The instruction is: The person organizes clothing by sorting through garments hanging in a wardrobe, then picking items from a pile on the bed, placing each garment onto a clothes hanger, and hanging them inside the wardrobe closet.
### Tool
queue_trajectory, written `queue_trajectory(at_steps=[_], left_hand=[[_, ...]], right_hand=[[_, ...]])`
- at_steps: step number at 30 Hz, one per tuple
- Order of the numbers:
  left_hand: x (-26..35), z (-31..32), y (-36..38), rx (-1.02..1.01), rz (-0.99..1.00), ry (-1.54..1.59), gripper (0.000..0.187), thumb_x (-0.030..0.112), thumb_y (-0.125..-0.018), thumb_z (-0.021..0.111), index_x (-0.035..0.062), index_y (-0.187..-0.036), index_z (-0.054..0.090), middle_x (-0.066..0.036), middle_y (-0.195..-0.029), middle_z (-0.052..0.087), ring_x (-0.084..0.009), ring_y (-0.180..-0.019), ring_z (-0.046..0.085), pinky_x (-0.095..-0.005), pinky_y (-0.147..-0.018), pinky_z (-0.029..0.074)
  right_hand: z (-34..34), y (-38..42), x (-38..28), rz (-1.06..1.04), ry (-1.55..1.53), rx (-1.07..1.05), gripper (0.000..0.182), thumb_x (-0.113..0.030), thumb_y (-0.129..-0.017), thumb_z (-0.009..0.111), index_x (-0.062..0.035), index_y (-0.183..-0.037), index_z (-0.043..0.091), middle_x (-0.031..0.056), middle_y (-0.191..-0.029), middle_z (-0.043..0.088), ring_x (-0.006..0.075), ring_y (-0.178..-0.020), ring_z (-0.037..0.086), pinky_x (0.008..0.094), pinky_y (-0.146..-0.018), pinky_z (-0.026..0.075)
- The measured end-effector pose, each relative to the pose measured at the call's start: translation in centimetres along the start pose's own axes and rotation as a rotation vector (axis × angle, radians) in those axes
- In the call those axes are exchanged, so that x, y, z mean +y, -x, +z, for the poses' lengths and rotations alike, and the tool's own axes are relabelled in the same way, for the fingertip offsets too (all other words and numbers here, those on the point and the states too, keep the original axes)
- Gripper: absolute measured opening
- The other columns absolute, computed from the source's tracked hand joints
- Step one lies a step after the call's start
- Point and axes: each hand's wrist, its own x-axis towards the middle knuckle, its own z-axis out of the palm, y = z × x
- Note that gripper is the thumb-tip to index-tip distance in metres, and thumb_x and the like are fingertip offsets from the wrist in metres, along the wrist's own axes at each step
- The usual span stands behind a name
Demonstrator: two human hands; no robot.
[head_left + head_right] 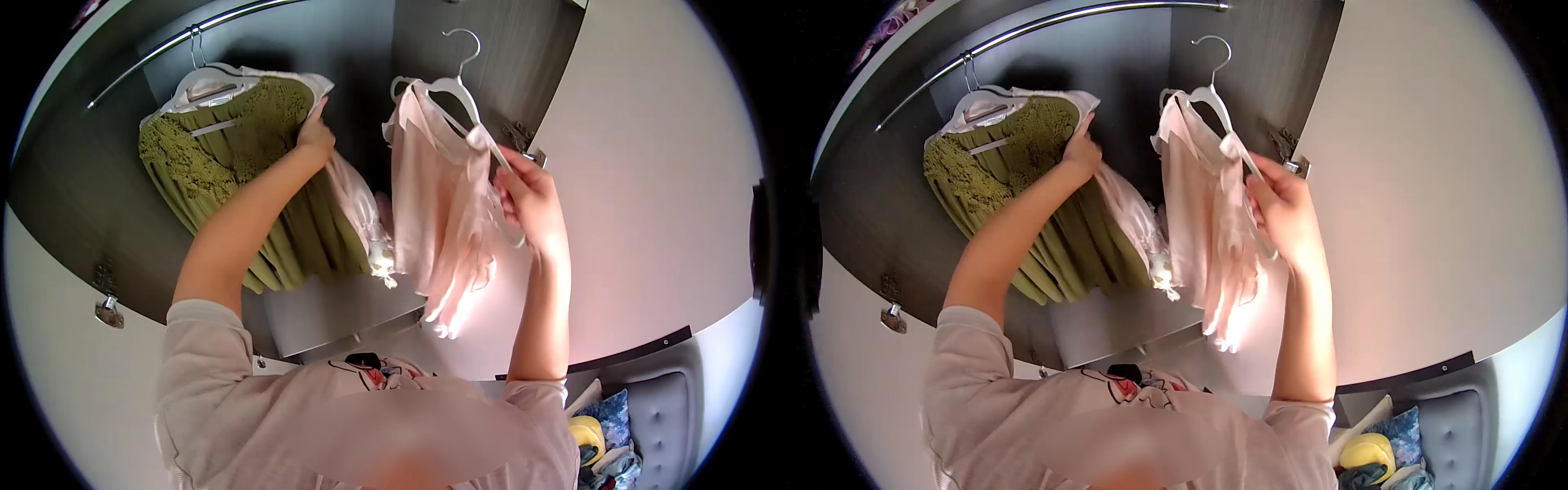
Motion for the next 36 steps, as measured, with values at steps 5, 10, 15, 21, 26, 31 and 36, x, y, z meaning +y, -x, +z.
queue_trajectory(at_steps=[5,10,15,21,26,31,36], left_hand=[[4.0,1.8,5.9,-0.005,-0.021,0.228,0.024,0.017,-0.089,0.051,0.0123,-0.101,0.071,-0.006,-0.101,0.070,-0.0241,-0.099,0.064,-0.0464,-0.100,0.032],[1.2,0.3,14.1,0.023,0.134,0.203,0.011,0.012,-0.079,0.060,0.0110,-0.078,0.071,-0.006,-0.079,0.068,-0.0237,-0.080,0.063,-0.0394,-0.088,0.037],[0.0,0.3,18.5,0.235,0.192,0.288,0.012,0.020,-0.071,0.068,0.0090,-0.077,0.070,-0.007,-0.084,0.063,-0.0237,-0.089,0.059,-0.0430,-0.097,0.035],[-6.1,-0.6,21.5,1.024,0.321,0.888,0.019,0.019,-0.069,0.075,0.0062,-0.077,0.063,-0.007,-0.098,0.057,-0.0291,-0.100,0.055,-0.0434,-0.090,0.044],[-14.4,1.4,20.3,1.400,-0.415,0.934,0.017,0.007,-0.079,0.066,0.0025,-0.096,0.066,-0.012,-0.099,0.061,-0.0273,-0.095,0.059,-0.0339,-0.084,0.046],[-20.7,3.1,15.2,1.376,-0.582,0.606,0.049,0.026,-0.085,0.064,0.0078,-0.128,0.052,-0.017,-0.123,0.055,-0.0320,-0.117,0.050,-0.0378,-0.097,0.040],[-23.6,2.0,10.0,1.128,-0.458,0.323,0.052,0.045,-0.090,0.053,0.0132,-0.131,0.051,-0.013,-0.130,0.053,-0.0303,-0.118,0.051,-0.0399,-0.097,0.040]], right_hand=[[3.9,-5.4,-2.4,-0.101,-0.099,-0.089,0.033,-0.005,-0.089,0.048,0.0011,-0.121,0.057,-0.0040,-0.068,0.048,0.0025,-0.052,0.039,0.0174,-0.043,0.030],[13.3,-12.9,-5.7,-0.351,0.044,-0.101,0.033,-0.008,-0.078,0.052,0.0080,-0.104,0.064,0.0099,-0.067,0.061,0.0167,-0.061,0.057,0.0313,-0.057,0.047],[21.7,-16.0,-6.7,-0.441,0.231,-0.029,0.031,-0.008,-0.074,0.051,0.0101,-0.096,0.064,0.0279,-0.082,0.064,0.0395,-0.083,0.064,0.0420,-0.076,0.050],[26.2,-13.1,-5.3,-0.505,0.295,-0.140,0.026,-0.010,-0.074,0.052,0.0094,-0.089,0.063,0.0327,-0.089,0.061,0.0465,-0.092,0.059,0.0453,-0.084,0.048],[28.0,-14.1,-3.6,-0.457,0.162,-0.351,0.027,-0.016,-0.078,0.055,0.0075,-0.088,0.063,0.0278,-0.080,0.064,0.0406,-0.078,0.064,0.0423,-0.069,0.051],[27.4,-12.4,-4.4,-0.347,0.121,-0.720,0.051,-0.024,-0.087,0.058,0.0078,-0.124,0.046,0.0050,-0.075,0.057,0.0113,-0.053,0.051,0.0272,-0.047,0.043],[26.9,-10.2,-1.5,-0.808,0.294,-0.423,0.059,-0.025,-0.089,0.054,0.0112,-0.132,0.035,0.0182,-0.074,0.061,0.0252,-0.060,0.059,0.0350,-0.058,0.048]])
